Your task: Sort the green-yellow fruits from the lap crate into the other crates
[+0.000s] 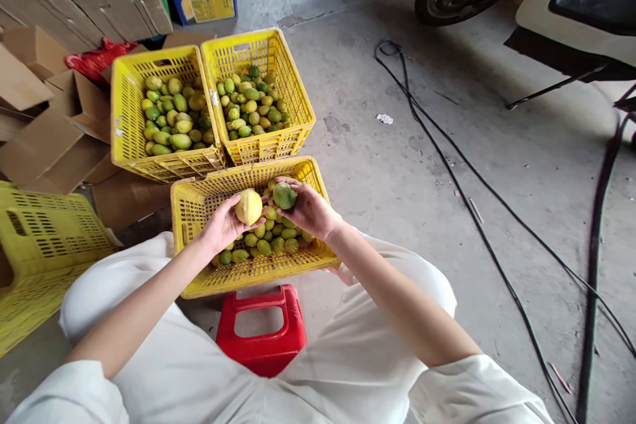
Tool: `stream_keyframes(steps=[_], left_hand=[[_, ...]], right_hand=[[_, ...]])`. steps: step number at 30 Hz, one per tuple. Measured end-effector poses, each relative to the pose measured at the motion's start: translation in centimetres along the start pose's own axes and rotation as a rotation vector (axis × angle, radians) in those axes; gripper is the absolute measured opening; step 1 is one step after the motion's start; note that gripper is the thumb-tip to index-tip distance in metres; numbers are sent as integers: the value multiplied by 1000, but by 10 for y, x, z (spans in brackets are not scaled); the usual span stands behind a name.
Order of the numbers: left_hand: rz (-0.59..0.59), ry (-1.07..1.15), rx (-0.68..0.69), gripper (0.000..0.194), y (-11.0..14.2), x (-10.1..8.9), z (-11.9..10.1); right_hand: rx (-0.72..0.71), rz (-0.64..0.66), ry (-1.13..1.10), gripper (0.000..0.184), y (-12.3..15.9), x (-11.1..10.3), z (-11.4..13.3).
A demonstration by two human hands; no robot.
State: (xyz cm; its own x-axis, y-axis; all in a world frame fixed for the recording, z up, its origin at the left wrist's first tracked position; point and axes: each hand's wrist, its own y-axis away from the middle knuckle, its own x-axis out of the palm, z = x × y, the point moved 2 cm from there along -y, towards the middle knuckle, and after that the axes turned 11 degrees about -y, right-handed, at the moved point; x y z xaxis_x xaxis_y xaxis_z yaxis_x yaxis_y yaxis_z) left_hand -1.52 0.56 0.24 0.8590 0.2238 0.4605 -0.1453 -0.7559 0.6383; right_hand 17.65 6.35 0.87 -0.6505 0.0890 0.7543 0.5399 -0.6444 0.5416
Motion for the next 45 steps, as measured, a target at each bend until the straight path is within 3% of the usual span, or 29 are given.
stream_keyframes(steps=[7, 12, 16, 19, 27, 30, 34, 39, 42, 45], left_hand=[[59, -93, 58, 53, 1, 0, 3], [42, -96, 41, 45, 1, 0, 2], [38, -27, -22, 41, 1, 2, 2], [52, -67, 6, 41, 1, 3, 3], [166, -154, 36, 50, 0, 0, 7], [136, -126, 14, 40, 0, 0, 6], [80, -47, -43, 37, -1, 1, 5], [108, -94, 8, 41, 0, 2, 6], [128, -109, 34, 47, -1, 1, 7], [74, -112, 74, 47, -1, 0, 7]], right_hand=[[-28, 39, 52, 47, 4, 0, -3], [-8, 7, 98, 45, 4, -2, -3], [-14, -22, 51, 32, 2, 1, 2], [14, -29, -2, 24, 1, 1, 3], [-33, 19, 53, 38, 6, 2, -7], [-46, 5, 67, 43, 6, 2, -7], [-30, -55, 21, 29, 1, -2, -4], [-5, -9, -67, 27, -3, -6, -4], [-42, -44, -8, 26, -2, -5, -7], [-15, -58, 59, 22, 0, -4, -11]])
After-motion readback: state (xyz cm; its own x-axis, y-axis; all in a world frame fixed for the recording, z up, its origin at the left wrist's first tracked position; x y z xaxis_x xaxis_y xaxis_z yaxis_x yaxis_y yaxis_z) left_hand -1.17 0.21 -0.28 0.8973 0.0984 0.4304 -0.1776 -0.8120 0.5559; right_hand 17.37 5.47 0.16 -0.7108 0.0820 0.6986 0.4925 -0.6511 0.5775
